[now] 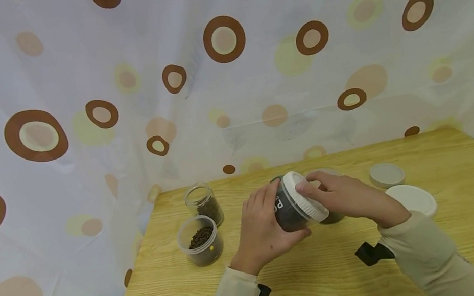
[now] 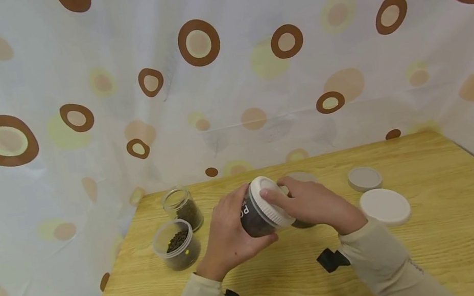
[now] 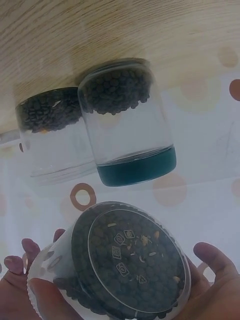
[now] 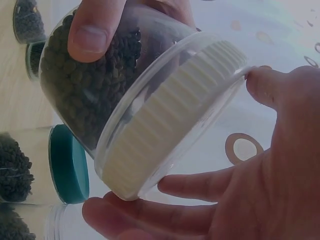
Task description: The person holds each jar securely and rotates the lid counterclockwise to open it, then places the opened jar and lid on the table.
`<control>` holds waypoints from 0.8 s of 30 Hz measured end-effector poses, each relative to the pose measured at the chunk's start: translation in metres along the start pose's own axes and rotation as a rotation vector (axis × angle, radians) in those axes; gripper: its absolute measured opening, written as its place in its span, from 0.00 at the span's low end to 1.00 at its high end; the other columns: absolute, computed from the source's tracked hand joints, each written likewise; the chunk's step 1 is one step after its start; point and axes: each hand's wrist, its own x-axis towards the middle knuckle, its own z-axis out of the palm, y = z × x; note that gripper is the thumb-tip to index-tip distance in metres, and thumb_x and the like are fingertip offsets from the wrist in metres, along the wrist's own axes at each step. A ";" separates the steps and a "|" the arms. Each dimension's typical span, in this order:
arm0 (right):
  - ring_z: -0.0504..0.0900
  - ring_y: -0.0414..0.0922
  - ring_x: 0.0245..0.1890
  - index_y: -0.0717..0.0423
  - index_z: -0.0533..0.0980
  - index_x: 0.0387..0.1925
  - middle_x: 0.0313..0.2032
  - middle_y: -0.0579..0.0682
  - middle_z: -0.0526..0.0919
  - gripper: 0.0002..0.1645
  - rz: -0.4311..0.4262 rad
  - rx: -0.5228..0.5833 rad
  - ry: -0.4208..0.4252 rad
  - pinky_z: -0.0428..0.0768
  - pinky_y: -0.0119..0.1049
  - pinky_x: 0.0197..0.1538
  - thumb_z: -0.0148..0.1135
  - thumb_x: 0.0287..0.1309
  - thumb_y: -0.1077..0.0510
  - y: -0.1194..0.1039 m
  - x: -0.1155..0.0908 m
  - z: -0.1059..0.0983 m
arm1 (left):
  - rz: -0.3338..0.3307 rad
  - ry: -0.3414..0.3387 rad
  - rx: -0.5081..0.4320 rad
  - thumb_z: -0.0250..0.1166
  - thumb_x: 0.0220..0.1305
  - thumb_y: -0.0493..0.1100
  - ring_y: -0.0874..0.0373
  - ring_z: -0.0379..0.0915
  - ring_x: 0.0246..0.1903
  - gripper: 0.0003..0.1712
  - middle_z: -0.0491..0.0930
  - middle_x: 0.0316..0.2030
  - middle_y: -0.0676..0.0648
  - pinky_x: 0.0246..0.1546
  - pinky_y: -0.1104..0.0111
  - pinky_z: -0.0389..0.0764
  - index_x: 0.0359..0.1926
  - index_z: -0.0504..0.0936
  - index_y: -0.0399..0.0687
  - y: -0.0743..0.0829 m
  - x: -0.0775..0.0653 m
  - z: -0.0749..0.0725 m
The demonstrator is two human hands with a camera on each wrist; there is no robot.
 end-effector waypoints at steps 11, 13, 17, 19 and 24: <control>0.83 0.54 0.51 0.56 0.54 0.75 0.59 0.65 0.76 0.48 -0.061 0.090 -0.057 0.83 0.42 0.41 0.56 0.65 0.34 0.003 0.003 0.002 | 0.008 0.002 0.001 0.80 0.37 0.65 0.52 0.74 0.58 0.60 0.77 0.58 0.47 0.53 0.56 0.77 0.69 0.65 0.51 -0.002 -0.004 0.001; 0.80 0.58 0.56 0.57 0.51 0.76 0.63 0.66 0.72 0.50 -0.132 0.113 -0.063 0.84 0.43 0.42 0.61 0.64 0.40 0.006 0.003 0.002 | 0.005 0.002 -0.003 0.80 0.36 0.66 0.52 0.74 0.58 0.60 0.77 0.58 0.47 0.53 0.56 0.77 0.70 0.65 0.51 -0.003 -0.004 0.001; 0.75 0.62 0.59 0.58 0.50 0.76 0.66 0.65 0.66 0.51 -0.266 0.130 -0.039 0.83 0.39 0.41 0.66 0.60 0.50 0.009 0.001 0.002 | -0.007 -0.005 -0.020 0.80 0.37 0.66 0.52 0.75 0.58 0.61 0.77 0.59 0.47 0.53 0.55 0.78 0.71 0.64 0.50 -0.005 -0.004 -0.002; 0.75 0.61 0.58 0.58 0.51 0.76 0.65 0.64 0.67 0.51 -0.312 0.118 -0.015 0.82 0.38 0.40 0.67 0.58 0.51 0.009 0.001 0.001 | -0.013 -0.007 -0.026 0.80 0.37 0.66 0.51 0.75 0.58 0.61 0.77 0.59 0.47 0.54 0.54 0.78 0.71 0.64 0.50 -0.005 -0.004 -0.003; 0.75 0.60 0.57 0.57 0.52 0.76 0.65 0.63 0.67 0.51 -0.342 0.128 -0.013 0.82 0.37 0.40 0.68 0.58 0.51 0.009 0.001 0.003 | -0.013 -0.013 -0.033 0.80 0.37 0.65 0.51 0.75 0.59 0.60 0.77 0.60 0.47 0.54 0.54 0.78 0.70 0.65 0.49 -0.005 -0.005 -0.004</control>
